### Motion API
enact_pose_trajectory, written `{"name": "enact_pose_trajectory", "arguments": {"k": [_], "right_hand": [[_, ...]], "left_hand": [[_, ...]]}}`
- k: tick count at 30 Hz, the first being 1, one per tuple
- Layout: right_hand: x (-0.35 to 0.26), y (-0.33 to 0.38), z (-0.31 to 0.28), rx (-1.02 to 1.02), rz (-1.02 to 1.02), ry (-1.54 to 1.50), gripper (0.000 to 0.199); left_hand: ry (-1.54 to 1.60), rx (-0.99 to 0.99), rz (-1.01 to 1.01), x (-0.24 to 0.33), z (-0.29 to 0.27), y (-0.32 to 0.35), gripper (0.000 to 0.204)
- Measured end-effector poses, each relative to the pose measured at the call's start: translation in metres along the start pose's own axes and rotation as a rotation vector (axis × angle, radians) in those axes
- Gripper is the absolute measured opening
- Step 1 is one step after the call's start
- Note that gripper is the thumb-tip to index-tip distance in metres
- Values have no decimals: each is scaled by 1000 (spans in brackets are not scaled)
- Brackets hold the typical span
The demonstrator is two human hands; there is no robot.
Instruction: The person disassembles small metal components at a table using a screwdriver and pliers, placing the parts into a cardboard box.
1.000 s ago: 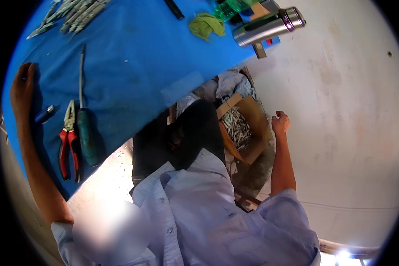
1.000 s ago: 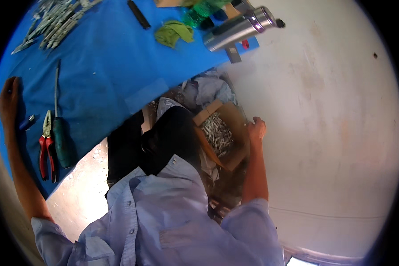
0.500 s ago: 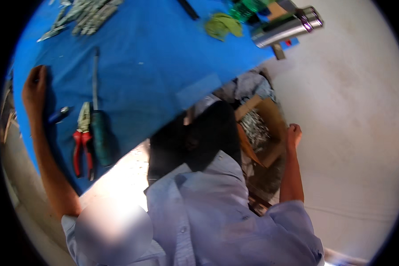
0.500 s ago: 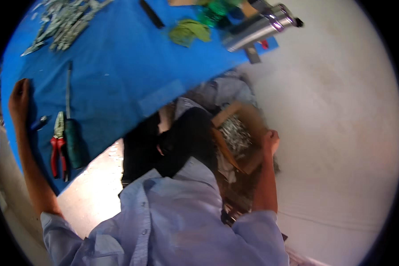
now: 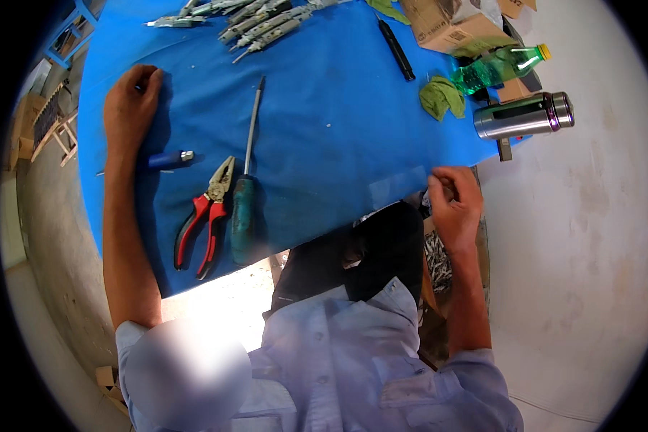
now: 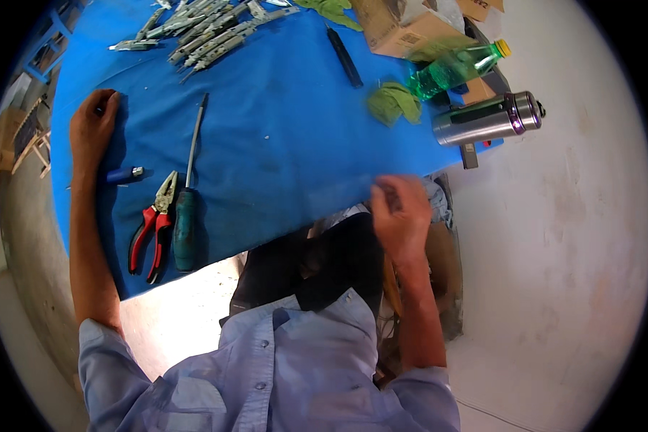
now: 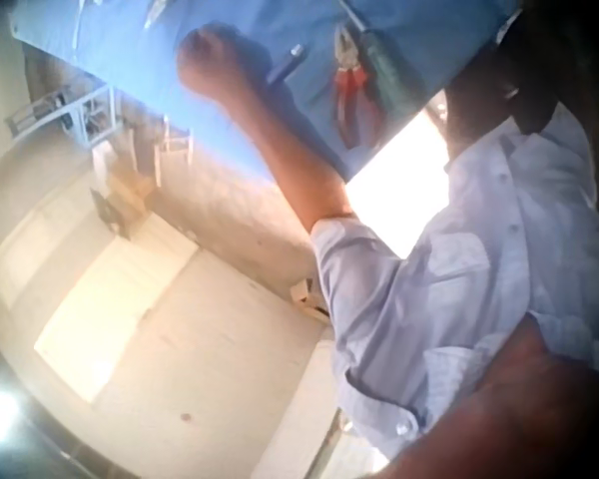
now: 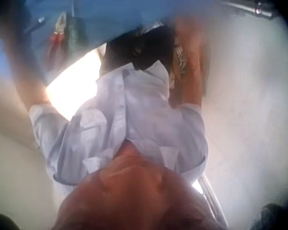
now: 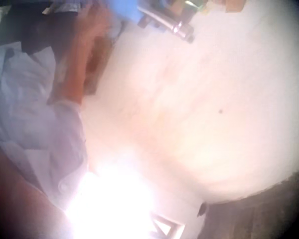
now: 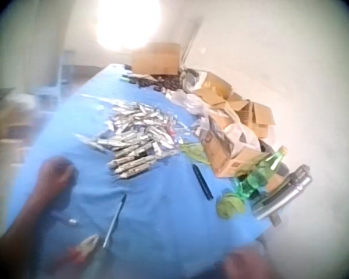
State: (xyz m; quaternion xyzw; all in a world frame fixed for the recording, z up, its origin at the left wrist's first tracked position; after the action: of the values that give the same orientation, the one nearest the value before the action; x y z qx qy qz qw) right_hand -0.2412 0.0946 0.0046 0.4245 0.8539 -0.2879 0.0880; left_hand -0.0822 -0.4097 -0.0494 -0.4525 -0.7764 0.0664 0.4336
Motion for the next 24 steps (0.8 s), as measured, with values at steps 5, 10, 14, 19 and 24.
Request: {"name": "enact_pose_trajectory", "arguments": {"k": [5,10,14,19,24], "right_hand": [[-76,-42,59,-258,-140,-173,12],[-102,-66,92,-329,-190,-157,12],[-98,-72,108,-372,-174,-149,12],[-95,-74,111,-385,-166,-114,12],[-96,-70,112,-359,-160,-127,13]], "left_hand": [[6,14,5,6,-1,1,22],[7,-7,-14,4,-1,1,20],[-9,-18,0,7,-2,2,20],[-2,-10,-13,8,0,3,19],[21,-5,-32,7,-1,3,19]]}}
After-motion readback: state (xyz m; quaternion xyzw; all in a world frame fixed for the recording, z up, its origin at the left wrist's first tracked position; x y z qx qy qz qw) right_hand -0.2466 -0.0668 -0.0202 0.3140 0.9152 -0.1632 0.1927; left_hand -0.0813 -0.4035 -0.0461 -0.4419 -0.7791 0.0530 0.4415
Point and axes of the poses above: each hand's wrist, its own y-axis away from the middle knuckle, its own z-axis out of the palm, x = y × z, the point moved 6 cm from there along -y, towards the middle knuckle, and after that the axes turned 10 degrees about y, right-handed, at the moved point
